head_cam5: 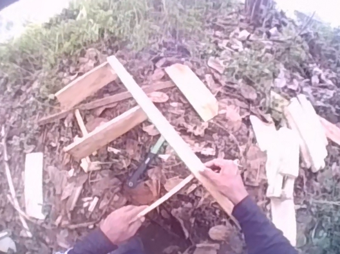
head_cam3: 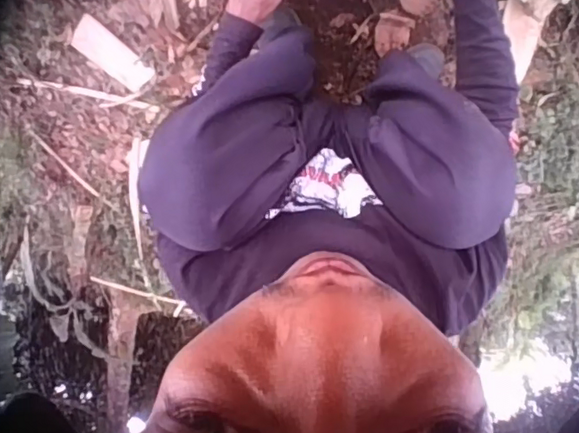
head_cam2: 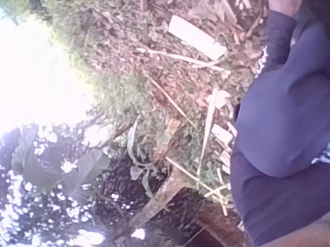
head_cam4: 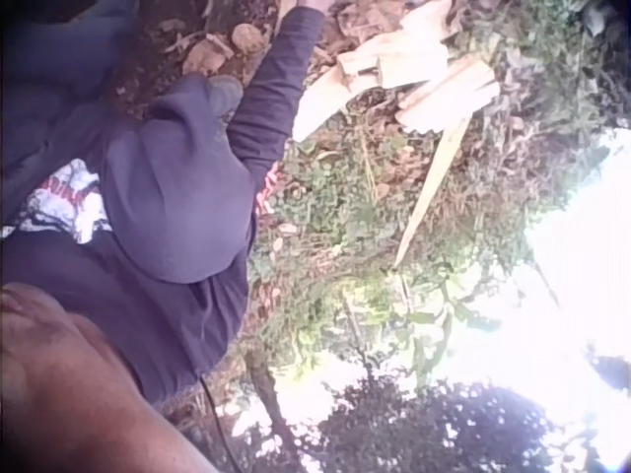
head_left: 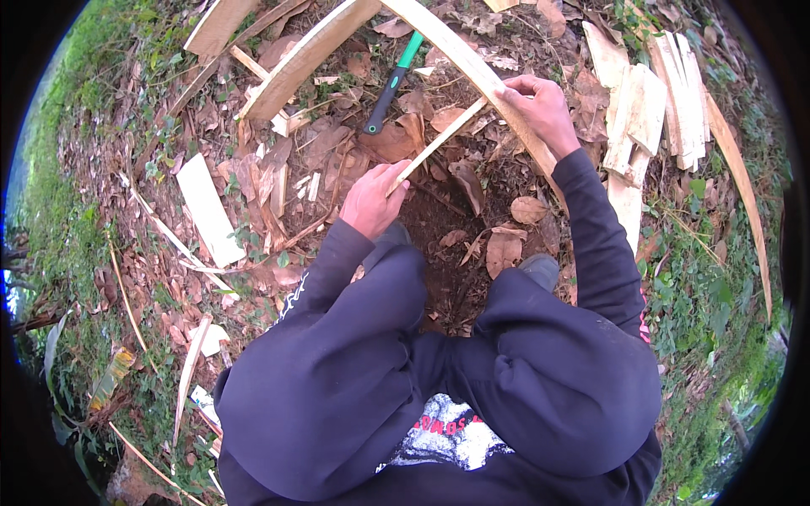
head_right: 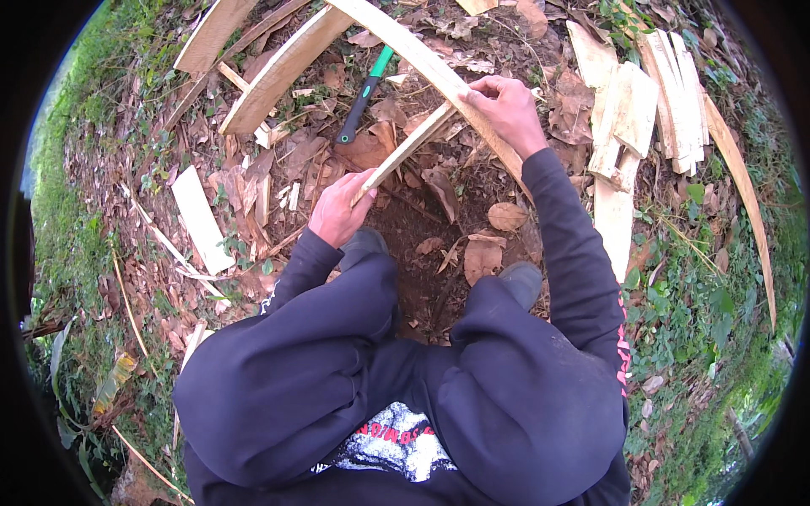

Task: The person assembles thin wooden strips into a curved frame using a hammer to drive nails. They repeatedly position the strips, tap them into place, and adjust the frame on the ground.

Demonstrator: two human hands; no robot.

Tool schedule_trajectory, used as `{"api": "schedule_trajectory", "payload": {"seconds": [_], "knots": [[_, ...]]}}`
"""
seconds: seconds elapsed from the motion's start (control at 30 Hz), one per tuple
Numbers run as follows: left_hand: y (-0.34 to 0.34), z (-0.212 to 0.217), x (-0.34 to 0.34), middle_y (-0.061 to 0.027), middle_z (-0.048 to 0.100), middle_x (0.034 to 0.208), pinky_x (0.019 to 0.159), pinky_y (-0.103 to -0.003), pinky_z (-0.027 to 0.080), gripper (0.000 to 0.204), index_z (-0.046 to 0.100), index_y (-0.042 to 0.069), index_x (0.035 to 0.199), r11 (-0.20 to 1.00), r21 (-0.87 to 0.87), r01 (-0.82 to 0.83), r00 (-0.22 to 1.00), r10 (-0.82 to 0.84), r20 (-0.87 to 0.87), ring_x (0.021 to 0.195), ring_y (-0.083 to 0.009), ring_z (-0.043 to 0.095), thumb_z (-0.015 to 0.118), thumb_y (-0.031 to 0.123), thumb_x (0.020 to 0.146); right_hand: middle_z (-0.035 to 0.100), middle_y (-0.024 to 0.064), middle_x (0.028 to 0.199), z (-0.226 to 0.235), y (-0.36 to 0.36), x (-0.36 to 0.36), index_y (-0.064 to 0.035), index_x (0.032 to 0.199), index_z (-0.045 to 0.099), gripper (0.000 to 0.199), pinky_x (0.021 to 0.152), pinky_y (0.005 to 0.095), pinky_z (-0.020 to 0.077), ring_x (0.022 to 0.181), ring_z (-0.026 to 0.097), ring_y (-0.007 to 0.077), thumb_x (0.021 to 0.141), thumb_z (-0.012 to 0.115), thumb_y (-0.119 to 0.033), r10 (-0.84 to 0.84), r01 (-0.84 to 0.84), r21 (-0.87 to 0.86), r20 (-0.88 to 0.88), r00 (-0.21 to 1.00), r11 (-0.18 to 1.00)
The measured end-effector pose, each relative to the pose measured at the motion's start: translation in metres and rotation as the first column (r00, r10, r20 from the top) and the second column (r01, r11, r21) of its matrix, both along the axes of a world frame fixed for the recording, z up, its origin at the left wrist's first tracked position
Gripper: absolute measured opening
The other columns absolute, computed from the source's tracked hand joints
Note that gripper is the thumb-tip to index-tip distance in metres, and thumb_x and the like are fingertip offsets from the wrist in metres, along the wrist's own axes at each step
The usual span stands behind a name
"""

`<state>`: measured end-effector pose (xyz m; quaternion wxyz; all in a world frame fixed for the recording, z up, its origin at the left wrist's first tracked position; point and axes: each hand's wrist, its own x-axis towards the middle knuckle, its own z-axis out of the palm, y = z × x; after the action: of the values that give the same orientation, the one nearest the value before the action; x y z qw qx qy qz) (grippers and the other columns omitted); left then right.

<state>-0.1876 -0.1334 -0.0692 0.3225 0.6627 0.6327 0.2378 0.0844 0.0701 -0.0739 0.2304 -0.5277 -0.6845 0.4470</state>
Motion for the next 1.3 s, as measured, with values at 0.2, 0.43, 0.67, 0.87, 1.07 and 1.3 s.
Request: {"api": "schedule_trajectory", "payload": {"seconds": [0.2,0.43,0.67,0.87,1.07,1.3], "knots": [[0.001,0.007,0.002,-0.0178,0.066,0.101,0.083,-0.043,0.051,0.034,0.062,0.002,0.125,1.0,-0.006,-0.013,1.0,0.013,-0.022,0.093,-0.038,0.065,0.062,0.016,0.094,0.073,0.0078,0.081,0.004,0.005,0.0,-0.0032,0.098,0.077,0.026,0.068,0.0295,0.0505,0.072,0.065,0.0128,0.086,0.075,-0.026,0.009,-0.012,0.089,0.035,0.999,0.996],[-0.001,0.024,-0.006,-0.0168,0.064,0.098,0.082,-0.044,0.051,0.037,0.061,0.004,0.125,0.998,0.053,0.017,0.999,-0.015,-0.038,0.094,-0.0371,0.064,0.065,0.018,0.091,0.073,0.0091,0.083,0.042,-0.005,-0.008,-0.0015,0.099,0.076,0.023,0.07,0.0289,0.0515,0.074,0.066,0.0125,0.086,0.074,-0.02,-0.04,0.04,0.069,0.001,0.999,0.997],[-0.007,0.056,-0.003,-0.0164,0.066,0.107,0.089,-0.043,0.05,0.038,0.061,0.003,0.124,1.0,0.021,0.003,0.997,-0.001,-0.078,0.101,-0.0351,0.063,0.065,0.023,0.091,0.072,0.0081,0.083,0.07,-0.008,-0.008,0.0012,0.096,0.075,0.02,0.067,0.028,0.0499,0.073,0.064,0.0105,0.085,0.074,-0.016,-0.037,0.044,0.095,-0.073,0.997,0.994],[-0.001,0.071,0.003,-0.0178,0.064,0.11,0.092,-0.044,0.049,0.039,0.059,0.001,0.125,0.999,-0.004,0.034,0.998,-0.034,-0.048,0.106,-0.0357,0.06,0.064,0.023,0.092,0.07,0.0078,0.077,0.084,-0.007,-0.002,0.0032,0.098,0.074,0.024,0.065,0.0283,0.0486,0.068,0.062,0.0118,0.085,0.074,-0.017,-0.058,0.065,0.075,-0.092,0.994,0.995],[-0.004,0.064,0.004,-0.018,0.063,0.111,0.093,-0.044,0.049,0.04,0.058,0.001,0.125,0.999,0.0,0.039,0.998,-0.039,-0.048,0.107,-0.0359,0.06,0.064,0.023,0.093,0.071,0.009,0.08,0.084,-0.011,-0.001,0.0037,0.099,0.074,0.025,0.066,0.0295,0.0493,0.07,0.062,0.0131,0.085,0.074,-0.017,-0.075,0.082,0.082,-0.084,0.994,0.993],[-0.004,0.064,0.004,-0.0175,0.063,0.109,0.092,-0.044,0.049,0.04,0.058,0.001,0.125,0.999,0.003,0.037,0.998,-0.037,-0.053,0.105,-0.0358,0.06,0.064,0.023,0.092,0.071,0.0097,0.08,0.08,-0.011,-0.002,0.0036,0.1,0.074,0.028,0.067,0.0295,0.05,0.071,0.063,0.0136,0.084,0.075,-0.019,-0.077,0.085,0.081,-0.092,0.993,0.993]]}}
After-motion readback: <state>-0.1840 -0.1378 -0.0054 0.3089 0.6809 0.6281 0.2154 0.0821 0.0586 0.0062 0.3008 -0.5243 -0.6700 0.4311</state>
